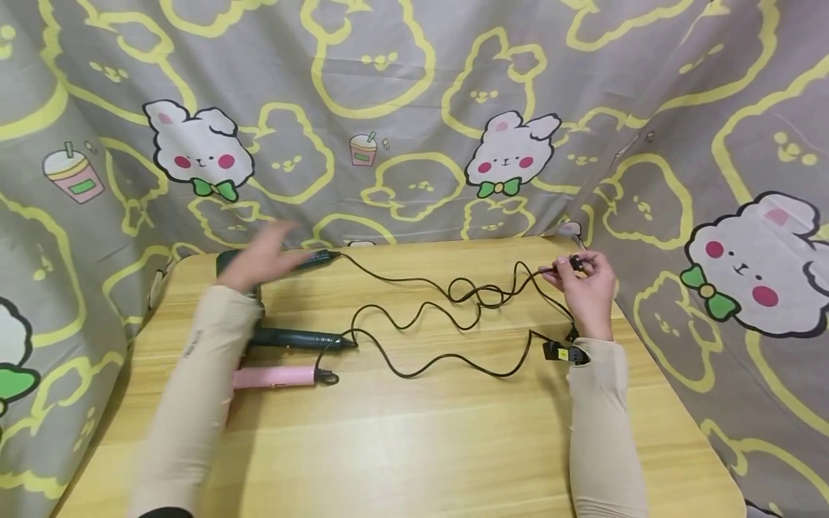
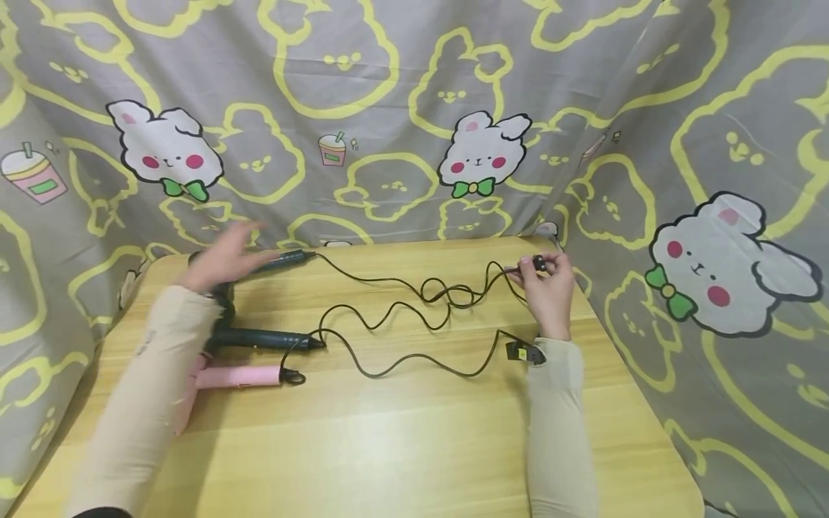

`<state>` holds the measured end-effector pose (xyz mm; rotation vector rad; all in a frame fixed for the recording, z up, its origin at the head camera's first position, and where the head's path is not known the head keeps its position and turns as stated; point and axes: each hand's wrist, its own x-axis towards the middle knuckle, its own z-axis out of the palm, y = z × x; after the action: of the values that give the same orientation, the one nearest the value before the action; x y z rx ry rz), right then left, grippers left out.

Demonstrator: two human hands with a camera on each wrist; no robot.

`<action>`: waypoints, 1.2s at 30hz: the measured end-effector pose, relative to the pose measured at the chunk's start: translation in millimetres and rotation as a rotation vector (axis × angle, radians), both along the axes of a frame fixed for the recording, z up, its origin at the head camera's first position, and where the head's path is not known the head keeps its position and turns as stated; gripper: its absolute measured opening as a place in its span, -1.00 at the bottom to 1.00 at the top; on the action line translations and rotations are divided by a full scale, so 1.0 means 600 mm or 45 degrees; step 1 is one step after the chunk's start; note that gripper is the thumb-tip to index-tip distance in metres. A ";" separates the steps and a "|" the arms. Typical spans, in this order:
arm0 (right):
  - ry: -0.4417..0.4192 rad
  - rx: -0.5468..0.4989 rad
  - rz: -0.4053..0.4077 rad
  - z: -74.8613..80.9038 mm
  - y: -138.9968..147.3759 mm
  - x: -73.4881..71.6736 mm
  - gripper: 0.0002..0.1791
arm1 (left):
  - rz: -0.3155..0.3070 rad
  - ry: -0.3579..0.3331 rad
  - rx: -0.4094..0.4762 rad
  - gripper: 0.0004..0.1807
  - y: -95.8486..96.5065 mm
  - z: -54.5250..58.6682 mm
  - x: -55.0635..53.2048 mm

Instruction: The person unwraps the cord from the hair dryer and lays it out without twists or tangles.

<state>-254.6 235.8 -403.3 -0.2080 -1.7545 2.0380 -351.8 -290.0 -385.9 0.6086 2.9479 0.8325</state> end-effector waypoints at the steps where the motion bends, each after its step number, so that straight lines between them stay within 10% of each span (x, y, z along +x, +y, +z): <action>1: 0.021 -0.014 0.018 0.001 -0.004 0.000 -0.79 | -0.084 -0.009 0.020 -0.33 0.052 0.004 0.003; 6: 0.109 -0.079 0.178 -0.002 -0.034 -0.001 -0.77 | -0.392 -0.124 -0.059 -0.45 0.289 -0.014 0.026; 11: 0.162 -0.015 0.364 -0.019 -0.070 -0.003 -0.80 | -0.461 -0.188 -0.085 -0.44 0.416 -0.069 0.023; 16: 0.236 0.083 0.411 -0.030 -0.085 -0.002 -0.77 | -0.443 -0.242 -0.035 -0.53 0.451 -0.103 0.008; 23: 0.243 0.162 0.485 -0.036 -0.086 -0.007 -0.76 | -0.411 -0.231 0.029 -0.79 0.460 -0.101 0.005; 36: 0.202 0.537 0.517 -0.081 -0.097 -0.026 -0.78 | -0.517 -0.434 0.444 -0.63 0.448 -0.095 0.010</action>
<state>-270.1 177.7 -452.1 0.4601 -2.2002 1.8080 -345.8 -21.3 -442.6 0.9310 2.2824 1.2550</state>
